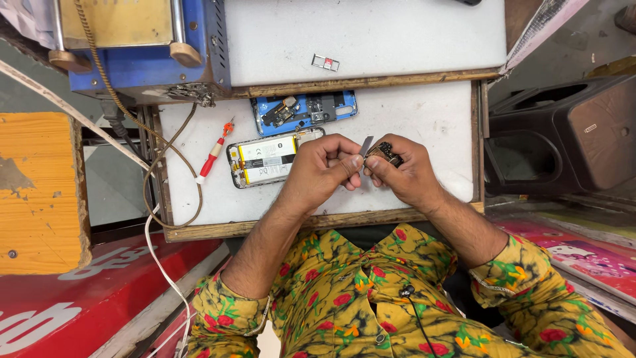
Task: The person disassembles a smartphone on a workbench, using a screwdriver to remove screws and a prying tool to separate the back cover. They detach the motherboard and handle internal components, then reposition parts on the bench.
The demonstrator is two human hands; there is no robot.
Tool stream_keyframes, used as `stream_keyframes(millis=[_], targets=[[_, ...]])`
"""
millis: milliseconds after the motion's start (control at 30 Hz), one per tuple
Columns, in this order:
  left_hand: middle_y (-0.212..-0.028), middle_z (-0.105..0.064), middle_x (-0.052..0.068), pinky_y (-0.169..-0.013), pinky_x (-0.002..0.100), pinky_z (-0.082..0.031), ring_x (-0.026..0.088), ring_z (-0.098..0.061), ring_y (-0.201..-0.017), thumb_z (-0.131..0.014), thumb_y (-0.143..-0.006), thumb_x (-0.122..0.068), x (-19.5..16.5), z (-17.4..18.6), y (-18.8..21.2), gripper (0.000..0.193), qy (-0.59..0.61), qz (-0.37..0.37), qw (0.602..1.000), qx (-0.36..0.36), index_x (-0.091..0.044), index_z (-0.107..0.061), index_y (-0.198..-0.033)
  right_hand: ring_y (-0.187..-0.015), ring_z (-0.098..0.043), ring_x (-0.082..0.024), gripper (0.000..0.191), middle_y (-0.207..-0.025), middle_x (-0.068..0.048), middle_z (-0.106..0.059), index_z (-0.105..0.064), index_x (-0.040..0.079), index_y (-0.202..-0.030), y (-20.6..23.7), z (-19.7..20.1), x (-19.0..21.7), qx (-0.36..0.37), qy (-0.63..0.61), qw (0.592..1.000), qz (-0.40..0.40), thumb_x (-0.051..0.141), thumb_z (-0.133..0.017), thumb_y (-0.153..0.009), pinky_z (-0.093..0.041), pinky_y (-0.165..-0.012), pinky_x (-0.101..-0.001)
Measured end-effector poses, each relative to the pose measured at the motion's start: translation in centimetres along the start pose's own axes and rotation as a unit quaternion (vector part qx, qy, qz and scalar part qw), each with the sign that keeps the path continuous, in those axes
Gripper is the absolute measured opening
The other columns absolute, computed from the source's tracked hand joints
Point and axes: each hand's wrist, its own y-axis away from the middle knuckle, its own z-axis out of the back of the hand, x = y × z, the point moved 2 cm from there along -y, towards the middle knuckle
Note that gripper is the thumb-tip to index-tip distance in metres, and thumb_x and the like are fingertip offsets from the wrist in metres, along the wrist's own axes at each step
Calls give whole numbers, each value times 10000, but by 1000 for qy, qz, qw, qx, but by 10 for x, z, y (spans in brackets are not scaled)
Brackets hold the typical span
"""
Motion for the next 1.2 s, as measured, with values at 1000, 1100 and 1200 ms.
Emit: stream_keyframes(millis=[1000,1100,1200], targets=[[-1008,-705,73,-782,233,-624,107,-747,-892,-638,-1014,-15,-32,-42,28,204,-226,-183,943,-163,-14,-713,-1204,-778,-636,-95,290,-960,-68,-668,-565,41,-1083,0,-4,12,6,-62,998,31,330,-586,-1100,-521,-619,-241],[-983,-685,63,-758,221,-593,87,-710,-841,-621,-1033,-23,-29,-35,24,191,-176,-146,965,-131,6,-714,-1199,-770,-625,-92,276,-944,-65,-667,-565,41,-1078,0,-5,11,6,-69,997,29,314,-590,-1105,-512,-620,-239],[-990,-674,53,-733,216,-584,75,-682,-811,-615,-1036,-33,-25,-31,20,190,-145,-121,976,-104,14,-713,-1193,-750,-616,-89,266,-925,-60,-663,-570,37,-1068,1,-4,12,-4,-58,998,20,301,-595,-1093,-509,-603,-236]])
